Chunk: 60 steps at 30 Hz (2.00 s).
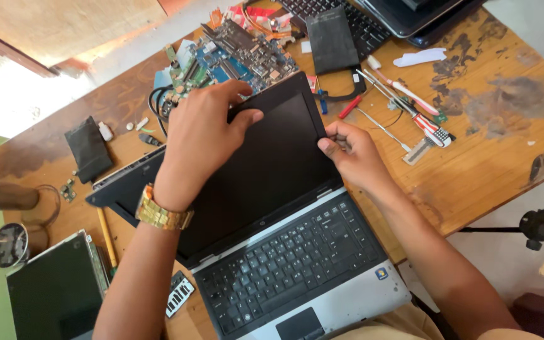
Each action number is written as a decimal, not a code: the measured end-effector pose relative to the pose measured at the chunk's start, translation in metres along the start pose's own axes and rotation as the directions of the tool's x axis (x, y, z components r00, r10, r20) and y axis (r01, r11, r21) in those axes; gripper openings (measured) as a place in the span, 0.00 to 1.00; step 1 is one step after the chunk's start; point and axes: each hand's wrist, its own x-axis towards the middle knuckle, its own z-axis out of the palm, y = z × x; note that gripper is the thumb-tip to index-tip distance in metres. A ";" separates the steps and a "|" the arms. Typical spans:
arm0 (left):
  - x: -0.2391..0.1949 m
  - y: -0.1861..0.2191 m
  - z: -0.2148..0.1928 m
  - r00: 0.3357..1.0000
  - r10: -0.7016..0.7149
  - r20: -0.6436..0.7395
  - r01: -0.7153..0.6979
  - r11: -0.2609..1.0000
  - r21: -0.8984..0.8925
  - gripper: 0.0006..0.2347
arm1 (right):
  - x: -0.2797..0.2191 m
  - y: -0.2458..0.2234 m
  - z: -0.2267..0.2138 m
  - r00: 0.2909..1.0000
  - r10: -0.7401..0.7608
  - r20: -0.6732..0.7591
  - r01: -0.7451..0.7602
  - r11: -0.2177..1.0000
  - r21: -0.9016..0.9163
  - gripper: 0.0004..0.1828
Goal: The person reassembles a laptop by aligning and snapping the screen bezel into place, then securing the screen with screws using a screwdriver. The person handles the laptop screen, bezel, and screws while working at a cluttered workbench.
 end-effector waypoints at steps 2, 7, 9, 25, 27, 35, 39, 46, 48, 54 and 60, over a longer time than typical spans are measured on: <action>-0.004 0.003 0.003 0.998 0.030 -0.049 -0.032 0.998 -0.055 0.09 | 0.009 -0.015 -0.002 0.999 -0.027 0.025 0.026 0.998 0.066 0.10; -0.010 0.007 0.007 0.996 -0.004 -0.086 0.003 1.000 -0.014 0.07 | 0.063 -0.053 0.008 0.989 -0.129 0.075 0.111 0.972 0.206 0.15; -0.010 0.006 0.009 0.994 -0.041 -0.097 0.037 0.998 -0.045 0.06 | 0.080 -0.061 0.015 0.988 -0.124 0.089 0.118 0.990 0.071 0.12; 0.029 -0.022 0.013 0.956 -0.259 0.139 0.280 0.946 -0.162 0.10 | 0.087 -0.060 0.022 0.983 -0.127 0.132 0.080 0.944 0.319 0.08; 0.025 -0.021 0.012 0.966 -0.240 0.091 0.255 0.942 -0.216 0.12 | 0.081 -0.063 0.022 0.988 -0.084 0.127 0.036 0.940 0.341 0.08; 0.008 -0.022 -0.009 0.969 -0.194 0.156 0.235 0.919 -0.317 0.07 | 0.075 -0.062 0.024 0.988 -0.120 0.097 0.075 0.920 0.384 0.13; -0.001 -0.016 -0.009 0.983 -0.152 0.105 0.172 0.959 -0.223 0.08 | 0.078 -0.057 0.024 0.987 -0.143 0.075 0.109 0.930 0.351 0.12; 0.000 -0.015 -0.004 0.984 -0.161 0.071 0.172 0.964 -0.203 0.08 | 0.077 -0.058 0.023 0.988 -0.129 0.086 0.097 0.947 0.306 0.10; 0.000 -0.015 -0.003 0.985 -0.156 0.067 0.167 0.962 -0.217 0.08 | 0.078 -0.059 0.025 0.990 -0.118 0.079 0.087 0.946 0.313 0.11; -0.001 -0.013 0.000 0.982 -0.181 0.053 0.188 0.955 -0.230 0.08 | 0.082 -0.051 0.020 0.990 -0.112 0.084 0.082 0.951 0.298 0.12; -0.008 -0.014 -0.002 0.986 -0.167 0.002 0.164 0.967 -0.194 0.06 | 0.089 -0.045 0.029 0.982 -0.184 0.030 0.172 0.958 0.231 0.13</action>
